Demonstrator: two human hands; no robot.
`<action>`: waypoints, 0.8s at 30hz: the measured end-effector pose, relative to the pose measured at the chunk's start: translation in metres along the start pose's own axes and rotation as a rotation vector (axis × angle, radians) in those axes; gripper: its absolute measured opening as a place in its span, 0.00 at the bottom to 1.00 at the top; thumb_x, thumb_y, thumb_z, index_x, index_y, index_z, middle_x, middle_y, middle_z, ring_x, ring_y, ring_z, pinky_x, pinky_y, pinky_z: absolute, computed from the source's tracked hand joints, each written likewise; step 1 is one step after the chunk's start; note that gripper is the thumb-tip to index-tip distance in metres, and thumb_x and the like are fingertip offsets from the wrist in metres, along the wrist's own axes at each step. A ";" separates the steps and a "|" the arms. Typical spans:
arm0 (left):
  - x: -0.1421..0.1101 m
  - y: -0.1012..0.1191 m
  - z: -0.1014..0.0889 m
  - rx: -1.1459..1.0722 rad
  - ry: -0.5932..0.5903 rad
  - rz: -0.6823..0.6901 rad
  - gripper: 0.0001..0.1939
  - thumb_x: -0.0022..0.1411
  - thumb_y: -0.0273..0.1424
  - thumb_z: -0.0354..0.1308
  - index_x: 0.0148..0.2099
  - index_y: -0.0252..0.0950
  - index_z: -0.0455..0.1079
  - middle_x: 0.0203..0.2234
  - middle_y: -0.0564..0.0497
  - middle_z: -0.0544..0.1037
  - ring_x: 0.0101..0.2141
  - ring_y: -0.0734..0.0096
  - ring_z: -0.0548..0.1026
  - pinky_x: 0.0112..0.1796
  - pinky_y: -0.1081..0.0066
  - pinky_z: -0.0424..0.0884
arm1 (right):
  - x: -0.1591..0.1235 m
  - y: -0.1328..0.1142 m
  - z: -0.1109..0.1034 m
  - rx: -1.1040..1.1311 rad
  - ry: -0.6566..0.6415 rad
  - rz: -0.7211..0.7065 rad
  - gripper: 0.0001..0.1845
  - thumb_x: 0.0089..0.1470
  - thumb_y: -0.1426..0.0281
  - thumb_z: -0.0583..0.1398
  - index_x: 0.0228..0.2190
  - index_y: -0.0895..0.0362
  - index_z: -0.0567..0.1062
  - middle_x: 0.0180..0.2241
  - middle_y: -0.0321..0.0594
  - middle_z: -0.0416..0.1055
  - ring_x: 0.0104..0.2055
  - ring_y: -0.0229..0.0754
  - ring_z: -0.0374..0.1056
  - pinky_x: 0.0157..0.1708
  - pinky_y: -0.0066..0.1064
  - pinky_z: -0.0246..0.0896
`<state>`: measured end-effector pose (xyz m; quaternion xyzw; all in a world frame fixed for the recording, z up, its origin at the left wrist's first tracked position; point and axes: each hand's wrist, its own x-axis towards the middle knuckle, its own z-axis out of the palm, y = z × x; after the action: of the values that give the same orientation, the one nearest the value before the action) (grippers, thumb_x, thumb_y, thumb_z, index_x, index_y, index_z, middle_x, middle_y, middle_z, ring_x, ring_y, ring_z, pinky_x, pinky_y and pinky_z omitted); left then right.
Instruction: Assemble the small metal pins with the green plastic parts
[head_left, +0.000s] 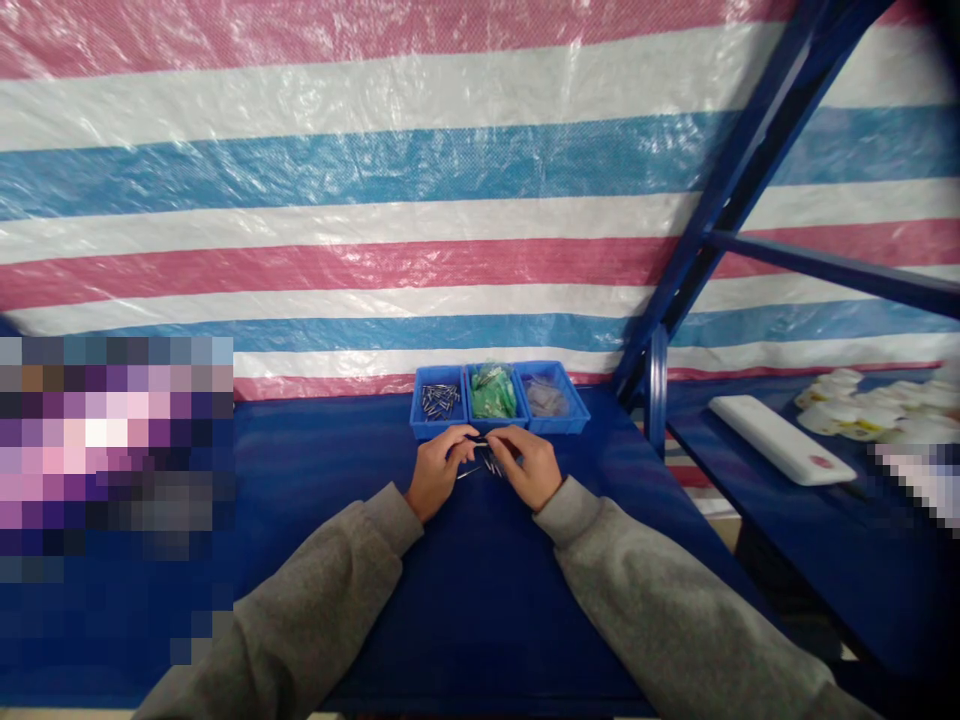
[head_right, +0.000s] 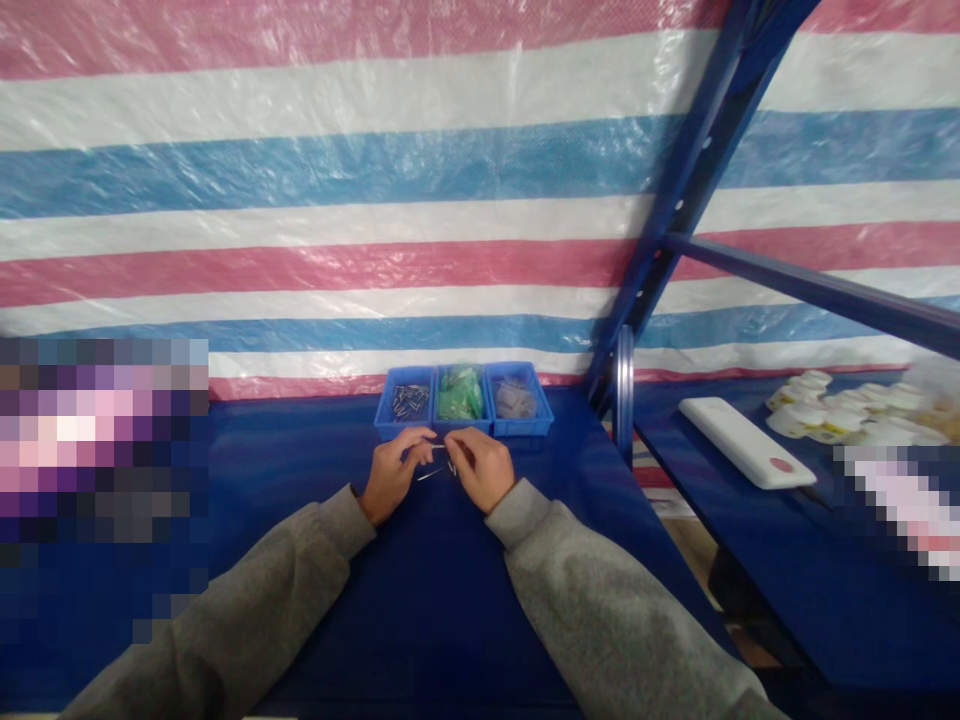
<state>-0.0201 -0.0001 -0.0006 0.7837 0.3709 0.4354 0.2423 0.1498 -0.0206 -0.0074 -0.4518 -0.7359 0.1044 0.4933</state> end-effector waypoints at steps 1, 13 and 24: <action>-0.001 0.000 0.001 -0.009 -0.021 -0.022 0.11 0.64 0.33 0.47 0.44 0.35 0.67 0.22 0.55 0.72 0.24 0.77 0.70 0.31 0.76 0.67 | 0.000 -0.001 0.000 0.010 -0.022 -0.009 0.13 0.58 0.64 0.51 0.33 0.56 0.73 0.30 0.41 0.72 0.31 0.39 0.68 0.33 0.30 0.62; 0.001 0.011 -0.002 0.065 -0.058 0.039 0.12 0.61 0.37 0.51 0.33 0.34 0.70 0.26 0.51 0.74 0.28 0.75 0.70 0.33 0.76 0.65 | 0.002 -0.001 -0.001 -0.065 -0.073 -0.008 0.21 0.60 0.63 0.47 0.20 0.56 0.68 0.19 0.36 0.65 0.23 0.36 0.62 0.27 0.27 0.56; 0.002 0.012 -0.004 0.058 -0.059 0.007 0.13 0.62 0.36 0.49 0.32 0.33 0.69 0.24 0.53 0.71 0.25 0.77 0.67 0.30 0.77 0.63 | 0.001 -0.004 -0.001 0.004 -0.137 -0.032 0.21 0.60 0.63 0.47 0.20 0.57 0.68 0.19 0.36 0.65 0.23 0.35 0.62 0.28 0.26 0.55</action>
<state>-0.0181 -0.0059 0.0108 0.8041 0.3735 0.4018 0.2289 0.1482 -0.0225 -0.0044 -0.4309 -0.7748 0.1288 0.4443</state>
